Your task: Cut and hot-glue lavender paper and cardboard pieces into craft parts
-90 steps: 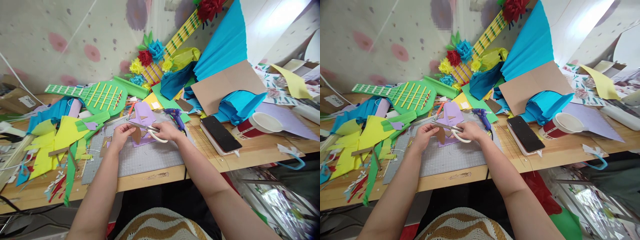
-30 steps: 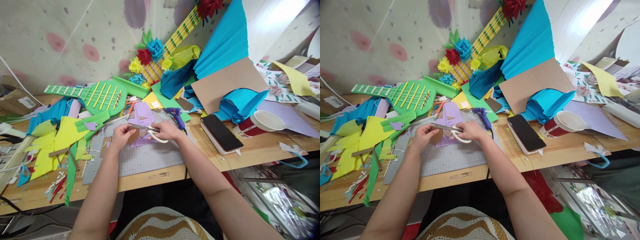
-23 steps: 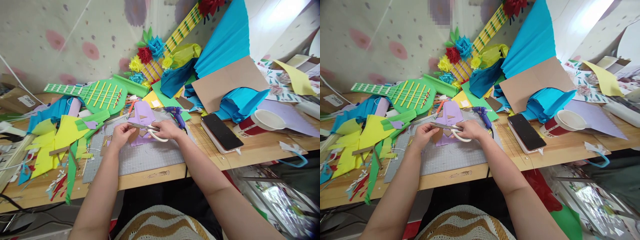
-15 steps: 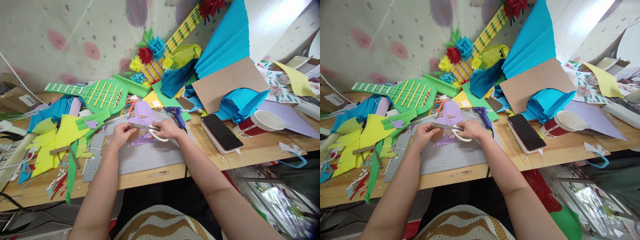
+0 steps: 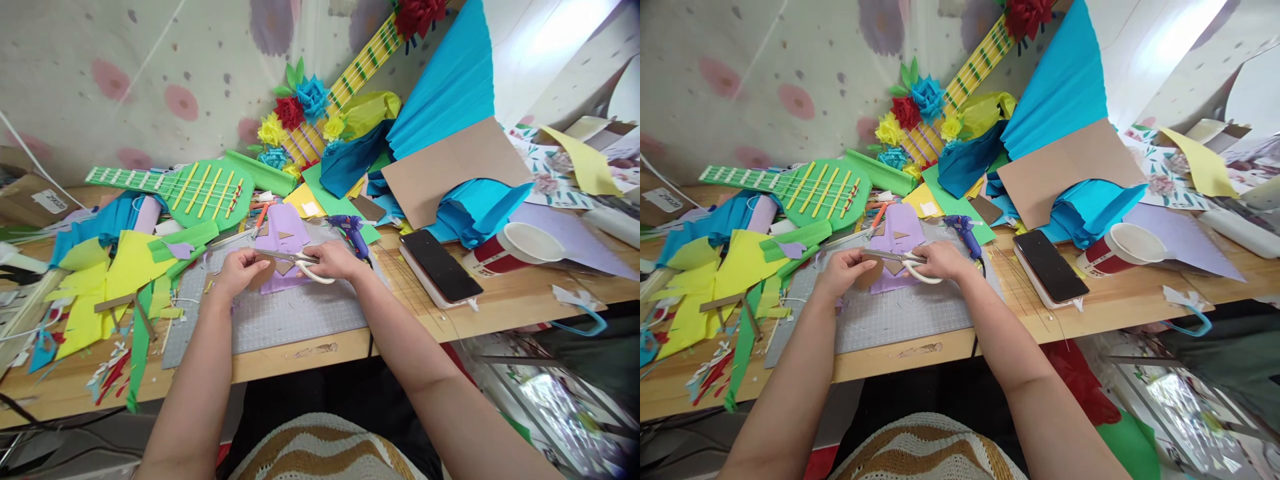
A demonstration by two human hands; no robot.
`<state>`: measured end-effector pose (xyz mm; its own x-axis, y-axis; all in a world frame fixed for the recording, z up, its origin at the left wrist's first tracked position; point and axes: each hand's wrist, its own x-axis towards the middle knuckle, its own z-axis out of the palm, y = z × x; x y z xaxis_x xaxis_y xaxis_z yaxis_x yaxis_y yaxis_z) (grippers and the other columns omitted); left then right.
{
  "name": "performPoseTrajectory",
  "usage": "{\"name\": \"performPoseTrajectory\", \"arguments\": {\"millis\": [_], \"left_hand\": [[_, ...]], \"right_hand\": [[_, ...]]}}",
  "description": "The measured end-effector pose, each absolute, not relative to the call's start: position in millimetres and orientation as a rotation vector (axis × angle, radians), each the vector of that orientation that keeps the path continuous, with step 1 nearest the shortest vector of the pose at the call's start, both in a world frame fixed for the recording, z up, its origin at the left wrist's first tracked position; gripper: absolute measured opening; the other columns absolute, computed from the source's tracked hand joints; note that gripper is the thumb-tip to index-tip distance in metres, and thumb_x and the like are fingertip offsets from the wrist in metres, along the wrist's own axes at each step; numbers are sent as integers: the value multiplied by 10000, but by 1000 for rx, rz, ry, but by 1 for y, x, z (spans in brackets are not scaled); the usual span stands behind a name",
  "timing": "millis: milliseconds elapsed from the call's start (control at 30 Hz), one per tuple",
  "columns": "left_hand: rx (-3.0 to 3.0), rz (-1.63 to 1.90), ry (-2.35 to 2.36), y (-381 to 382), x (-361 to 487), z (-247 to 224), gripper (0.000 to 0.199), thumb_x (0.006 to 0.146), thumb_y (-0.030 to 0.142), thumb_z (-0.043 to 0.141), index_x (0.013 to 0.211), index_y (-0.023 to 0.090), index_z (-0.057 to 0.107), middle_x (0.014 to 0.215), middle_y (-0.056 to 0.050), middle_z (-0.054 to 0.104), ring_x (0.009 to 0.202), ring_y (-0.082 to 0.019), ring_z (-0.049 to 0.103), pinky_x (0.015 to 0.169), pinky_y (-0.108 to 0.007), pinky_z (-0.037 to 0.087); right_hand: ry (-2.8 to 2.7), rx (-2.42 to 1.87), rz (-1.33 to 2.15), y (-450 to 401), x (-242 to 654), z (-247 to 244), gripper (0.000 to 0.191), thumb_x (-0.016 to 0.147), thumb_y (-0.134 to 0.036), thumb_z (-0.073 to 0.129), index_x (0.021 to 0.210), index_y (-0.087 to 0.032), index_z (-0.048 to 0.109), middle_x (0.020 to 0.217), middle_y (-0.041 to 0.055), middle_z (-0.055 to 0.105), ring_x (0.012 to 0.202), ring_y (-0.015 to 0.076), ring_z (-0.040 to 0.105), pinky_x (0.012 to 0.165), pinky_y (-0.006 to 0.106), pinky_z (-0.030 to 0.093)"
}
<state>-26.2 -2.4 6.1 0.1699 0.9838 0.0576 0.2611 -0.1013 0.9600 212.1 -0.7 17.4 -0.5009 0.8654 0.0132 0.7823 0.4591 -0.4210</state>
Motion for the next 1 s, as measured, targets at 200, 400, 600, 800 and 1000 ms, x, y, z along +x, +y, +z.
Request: {"name": "performPoseTrajectory", "arguments": {"millis": [200,400,600,800,1000], "left_hand": [[1306,1183,1158,-2,-19,3,271,585,352,725,734,152,621,706,-20,637,642,-129,560,589,-239,444],[1076,1198,1173,-2,-14,3,324,527,308,746,746,163,555,701,13,573,638,-108,548,512,-199,445],[1059,1230,1191,-2,-10,7,356,514,270,738,763,185,499,679,37,540,636,-105,544,511,-196,443],[1034,1241,1174,-2,-9,6,381,501,257,745,773,184,490,715,35,544,668,-114,565,545,-218,461],[1023,1243,1133,1,-11,0,329,539,260,730,788,172,534,731,16,582,682,-116,583,568,-224,487]], "right_hand": [[-2233,-1518,636,5,216,12,471,759,-641,453,796,-193,595,703,-8,598,621,113,462,555,229,233],[-2208,-1699,562,9,210,4,477,781,-636,420,871,-205,605,787,28,649,682,152,517,558,244,238],[-2206,-1826,532,9,208,2,517,783,-664,396,914,-219,624,831,53,673,736,187,561,562,259,257],[-2226,-1829,519,9,210,2,542,775,-684,391,929,-220,625,855,56,678,760,197,573,572,262,267],[-2269,-1722,594,6,210,4,560,753,-714,391,865,-210,609,821,37,669,751,181,563,572,250,269]]}}
